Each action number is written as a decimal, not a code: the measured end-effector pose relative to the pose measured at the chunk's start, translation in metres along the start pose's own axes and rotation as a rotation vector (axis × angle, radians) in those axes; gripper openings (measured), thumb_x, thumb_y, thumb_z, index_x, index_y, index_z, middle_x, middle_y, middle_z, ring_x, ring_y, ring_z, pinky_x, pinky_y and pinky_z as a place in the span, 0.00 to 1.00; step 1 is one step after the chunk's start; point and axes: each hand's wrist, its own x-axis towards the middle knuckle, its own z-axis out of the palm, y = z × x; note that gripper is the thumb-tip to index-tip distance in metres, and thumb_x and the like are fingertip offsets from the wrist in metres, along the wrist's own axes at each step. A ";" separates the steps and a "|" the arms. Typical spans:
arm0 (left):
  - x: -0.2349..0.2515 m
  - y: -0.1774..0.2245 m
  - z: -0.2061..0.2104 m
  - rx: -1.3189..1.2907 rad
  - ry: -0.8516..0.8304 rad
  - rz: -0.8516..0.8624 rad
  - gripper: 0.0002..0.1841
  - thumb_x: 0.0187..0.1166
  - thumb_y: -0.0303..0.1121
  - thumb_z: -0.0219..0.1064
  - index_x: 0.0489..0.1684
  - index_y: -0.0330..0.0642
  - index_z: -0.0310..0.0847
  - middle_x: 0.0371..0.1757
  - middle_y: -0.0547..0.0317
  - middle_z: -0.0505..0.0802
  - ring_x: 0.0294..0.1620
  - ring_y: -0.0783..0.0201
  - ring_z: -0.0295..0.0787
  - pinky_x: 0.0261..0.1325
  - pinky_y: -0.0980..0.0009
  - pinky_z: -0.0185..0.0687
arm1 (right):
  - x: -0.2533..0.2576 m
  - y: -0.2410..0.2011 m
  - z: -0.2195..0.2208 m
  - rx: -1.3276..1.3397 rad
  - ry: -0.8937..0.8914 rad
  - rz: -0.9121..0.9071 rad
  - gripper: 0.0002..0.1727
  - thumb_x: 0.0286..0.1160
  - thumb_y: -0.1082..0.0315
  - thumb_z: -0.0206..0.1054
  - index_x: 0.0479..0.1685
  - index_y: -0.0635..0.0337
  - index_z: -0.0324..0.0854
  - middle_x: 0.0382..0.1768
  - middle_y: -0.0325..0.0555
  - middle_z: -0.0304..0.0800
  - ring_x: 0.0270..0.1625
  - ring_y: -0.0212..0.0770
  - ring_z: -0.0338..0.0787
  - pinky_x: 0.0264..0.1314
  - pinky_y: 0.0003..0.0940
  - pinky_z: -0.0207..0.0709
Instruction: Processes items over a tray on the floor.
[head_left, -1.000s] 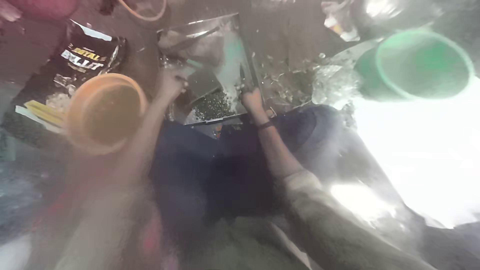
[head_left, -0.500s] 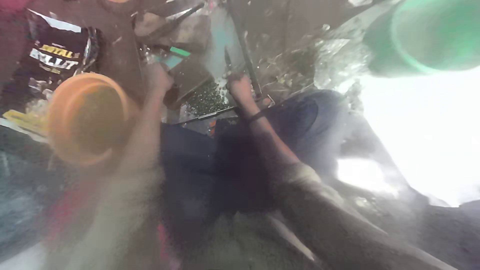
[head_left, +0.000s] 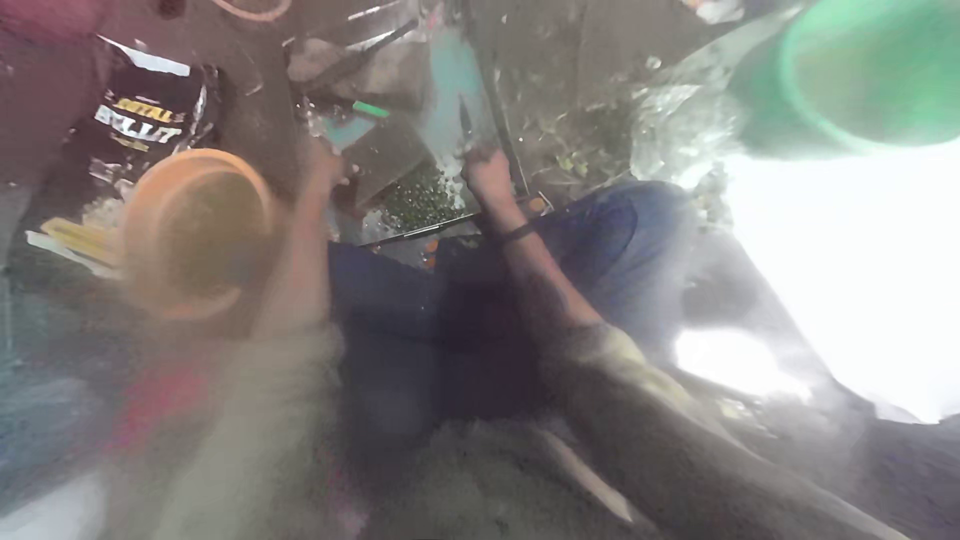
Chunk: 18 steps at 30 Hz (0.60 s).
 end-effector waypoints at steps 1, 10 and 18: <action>-0.002 -0.001 -0.002 -0.028 -0.005 -0.004 0.22 0.81 0.29 0.66 0.74 0.33 0.76 0.68 0.33 0.87 0.58 0.41 0.94 0.61 0.43 0.91 | 0.000 0.000 -0.001 0.013 -0.001 -0.006 0.19 0.95 0.60 0.50 0.55 0.57 0.87 0.36 0.45 0.87 0.35 0.39 0.83 0.44 0.44 0.79; -0.014 0.012 0.009 -0.553 -0.111 0.099 0.13 0.90 0.24 0.58 0.66 0.30 0.79 0.57 0.46 0.90 0.47 0.61 0.93 0.54 0.62 0.93 | -0.001 -0.003 -0.005 0.061 -0.009 0.015 0.18 0.92 0.62 0.51 0.55 0.56 0.88 0.33 0.44 0.86 0.31 0.40 0.82 0.39 0.45 0.78; -0.003 0.035 0.048 -0.110 0.117 0.480 0.11 0.76 0.25 0.72 0.53 0.38 0.90 0.56 0.47 0.94 0.57 0.54 0.93 0.69 0.53 0.87 | -0.002 -0.001 -0.002 -0.010 -0.021 0.053 0.17 0.92 0.57 0.53 0.55 0.53 0.88 0.36 0.47 0.90 0.38 0.45 0.88 0.46 0.51 0.83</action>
